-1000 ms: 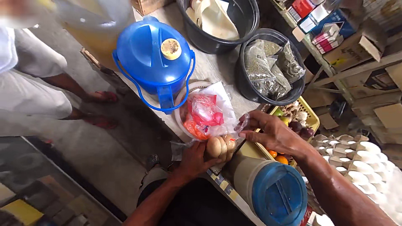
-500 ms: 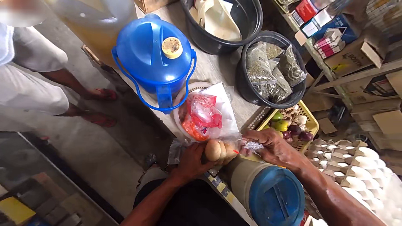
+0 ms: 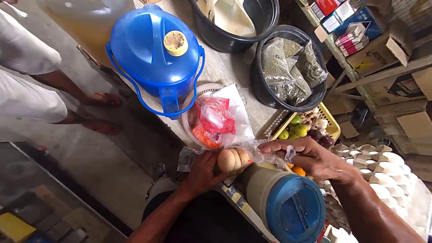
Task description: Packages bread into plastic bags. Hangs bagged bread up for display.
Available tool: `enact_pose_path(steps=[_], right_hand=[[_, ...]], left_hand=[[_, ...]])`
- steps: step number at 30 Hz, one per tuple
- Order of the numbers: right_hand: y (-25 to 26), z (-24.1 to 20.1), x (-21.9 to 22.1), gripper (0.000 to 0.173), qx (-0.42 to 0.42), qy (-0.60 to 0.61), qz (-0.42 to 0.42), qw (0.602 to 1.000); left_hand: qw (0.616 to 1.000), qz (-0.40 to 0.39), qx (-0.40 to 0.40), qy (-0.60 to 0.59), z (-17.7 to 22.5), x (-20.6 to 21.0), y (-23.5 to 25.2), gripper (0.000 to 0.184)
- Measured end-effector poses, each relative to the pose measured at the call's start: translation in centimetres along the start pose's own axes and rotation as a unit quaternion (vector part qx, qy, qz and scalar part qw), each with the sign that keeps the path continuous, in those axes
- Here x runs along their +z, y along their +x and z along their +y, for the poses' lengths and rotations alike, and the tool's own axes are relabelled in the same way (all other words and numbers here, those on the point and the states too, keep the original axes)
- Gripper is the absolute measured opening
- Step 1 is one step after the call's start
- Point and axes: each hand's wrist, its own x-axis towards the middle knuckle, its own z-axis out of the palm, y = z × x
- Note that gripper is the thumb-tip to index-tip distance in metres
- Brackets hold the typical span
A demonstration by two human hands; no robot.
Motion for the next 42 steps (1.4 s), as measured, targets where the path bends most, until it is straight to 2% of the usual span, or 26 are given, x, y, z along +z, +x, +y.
enact_pose_path(steps=[4, 9, 11, 12, 17, 19, 22, 24, 27, 30, 34, 39, 42], right_hand=[[1.0, 1.1, 1.2, 0.027, 0.017, -0.032, -0.003, 0.999], [2.2, 1.3, 2.2, 0.024, 0.022, -0.188, -0.049, 0.981], [2.3, 1.2, 2.2, 0.018, 0.045, -0.209, -0.06, 0.975], [2.3, 1.2, 2.2, 0.018, 0.049, -0.212, -0.062, 0.974], [2.0, 2.1, 2.3, 0.046, -0.005, -0.216, -0.085, 0.973], [2.0, 1.6, 2.4, 0.05, 0.015, -0.235, -0.101, 0.967], [1.9, 0.9, 1.9, 0.06, 0.089, -0.232, -0.116, 0.962], [1.8, 0.9, 1.7, 0.053, 0.106, -0.197, -0.107, 0.969], [1.7, 1.5, 1.6, 0.03, 0.094, -0.141, -0.06, 0.984], [1.7, 2.1, 1.9, 0.022, 0.074, -0.134, -0.043, 0.987], [2.1, 2.3, 2.8, 0.021, 0.071, -0.128, -0.053, 0.988], [2.2, 2.7, 2.9, 0.038, 0.139, -0.179, -0.079, 0.971], [2.3, 2.9, 2.7, 0.041, 0.16, -0.188, -0.122, 0.961]], left_hand=[[1.0, -0.007, 0.017, -0.003, -0.1, 0.2, 0.1, 0.062], [0.999, 0.002, 0.043, 0.01, 0.2, 0.4, 0.2, 0.058], [0.999, 0.005, 0.042, 0.009, 0.1, 0.5, 0.1, 0.058], [0.999, 0.007, 0.041, 0.011, 0.1, 0.5, 0.1, 0.058], [1.0, -0.009, 0.026, 0.013, 0.3, 0.5, 0.2, 0.057], [1.0, -0.008, 0.026, 0.013, 0.3, 0.5, 0.4, 0.056], [0.999, -0.012, 0.029, 0.012, 0.4, 0.5, 0.4, 0.056], [0.999, -0.02, 0.034, 0.011, 0.4, 0.5, 0.4, 0.054], [0.999, -0.02, 0.047, 0.017, 0.3, 0.6, 0.5, 0.055], [0.998, -0.007, 0.064, 0.025, 0.5, 0.6, 0.6, 0.055], [0.997, -0.007, 0.072, 0.034, 0.9, 0.5, 0.7, 0.053], [0.996, 0.0, 0.086, 0.033, 0.6, 0.7, 0.7, 0.052], [0.996, -0.002, 0.086, 0.021, 0.5, 0.6, 0.7, 0.05]])
